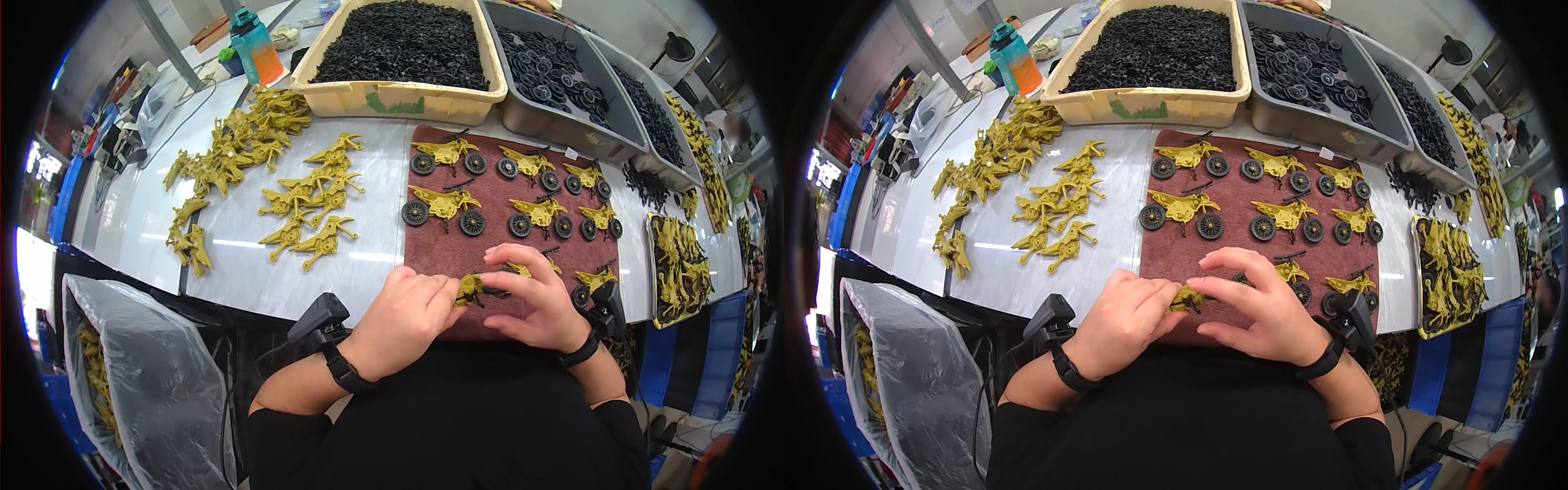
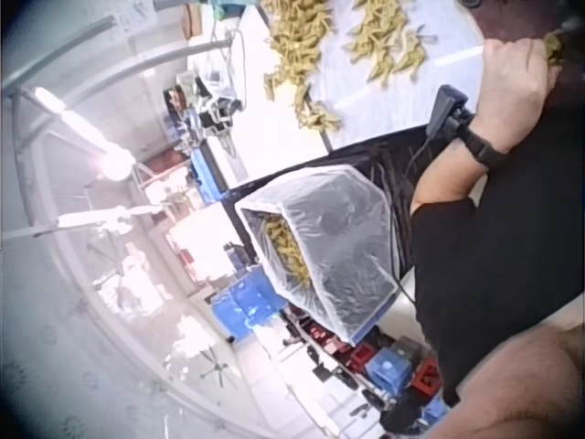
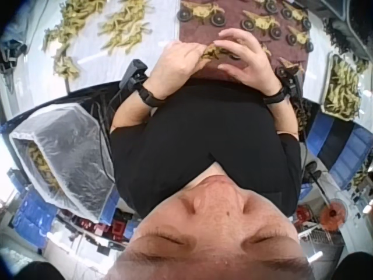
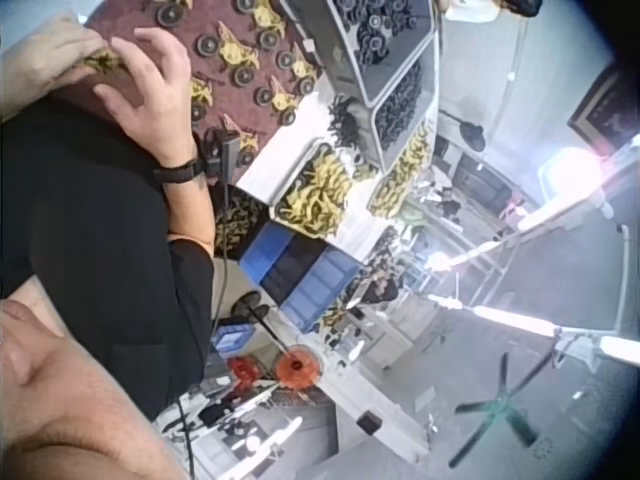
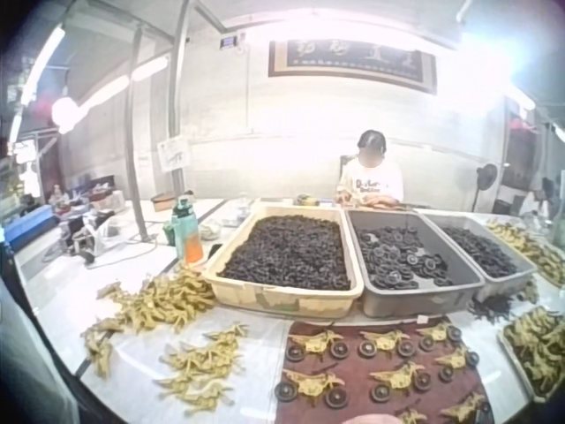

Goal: Assembling small plastic toy motorcycles by snapping wheels and handlebars onto the frames.

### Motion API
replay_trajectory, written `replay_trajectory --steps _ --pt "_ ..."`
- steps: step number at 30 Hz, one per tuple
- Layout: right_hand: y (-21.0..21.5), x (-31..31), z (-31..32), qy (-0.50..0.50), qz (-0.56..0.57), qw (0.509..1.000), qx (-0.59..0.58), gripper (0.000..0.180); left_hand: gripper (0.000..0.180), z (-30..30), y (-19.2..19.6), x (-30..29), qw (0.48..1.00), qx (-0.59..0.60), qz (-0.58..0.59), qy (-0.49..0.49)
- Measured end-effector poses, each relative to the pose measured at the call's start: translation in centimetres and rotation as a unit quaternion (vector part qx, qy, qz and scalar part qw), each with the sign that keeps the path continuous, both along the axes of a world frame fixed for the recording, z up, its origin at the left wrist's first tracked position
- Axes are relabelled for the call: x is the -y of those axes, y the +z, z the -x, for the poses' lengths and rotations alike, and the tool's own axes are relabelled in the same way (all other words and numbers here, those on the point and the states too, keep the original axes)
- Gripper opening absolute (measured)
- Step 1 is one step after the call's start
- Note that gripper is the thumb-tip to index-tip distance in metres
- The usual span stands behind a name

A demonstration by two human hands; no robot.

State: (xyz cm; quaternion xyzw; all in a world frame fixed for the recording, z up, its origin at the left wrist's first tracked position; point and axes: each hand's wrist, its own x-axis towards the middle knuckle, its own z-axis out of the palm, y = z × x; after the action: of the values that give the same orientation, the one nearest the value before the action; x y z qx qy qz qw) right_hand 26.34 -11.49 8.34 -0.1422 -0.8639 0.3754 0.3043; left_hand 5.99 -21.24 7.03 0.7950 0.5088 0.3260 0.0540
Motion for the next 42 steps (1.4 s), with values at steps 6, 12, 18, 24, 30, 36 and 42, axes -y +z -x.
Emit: replay_trajectory --steps 6,12,18,24,30,36,42 --pt "1.6 0.3 0.9 -0.017 -0.29 0.953 0.086 0.041 0.035 -0.1 -0.3 -0.2 0.997 -0.06 -0.035 0.021" --pt "0.8 1.1 1.2 -0.035 -0.356 0.929 0.091 0.028 0.036 0.0 -0.7 -0.2 0.993 -0.106 -0.052 0.031" --pt "0.7 1.9 1.7 -0.098 -0.371 0.915 0.121 0.021 0.033 -0.3 -0.4 -0.4 0.986 -0.157 -0.036 0.038" --pt "0.3 2.1 2.3 -0.194 -0.203 0.954 0.107 0.024 0.035 -0.3 -0.8 -1.2 0.98 -0.169 -0.082 0.068" --pt "-0.4 2.6 2.6 -0.245 -0.159 0.954 0.074 0.019 0.035 -0.9 -0.3 -1.5 0.98 -0.163 -0.101 0.057" --pt "-0.5 3.1 2.4 -0.246 -0.242 0.937 0.046 0.023 0.036 -0.6 -0.1 -1.5 0.975 -0.166 -0.144 0.035" --pt "0.1 1.5 0.5 -0.147 -0.105 0.981 -0.071 0.056 0.038 0.2 0.6 -0.8 0.994 0.022 -0.106 -0.021"
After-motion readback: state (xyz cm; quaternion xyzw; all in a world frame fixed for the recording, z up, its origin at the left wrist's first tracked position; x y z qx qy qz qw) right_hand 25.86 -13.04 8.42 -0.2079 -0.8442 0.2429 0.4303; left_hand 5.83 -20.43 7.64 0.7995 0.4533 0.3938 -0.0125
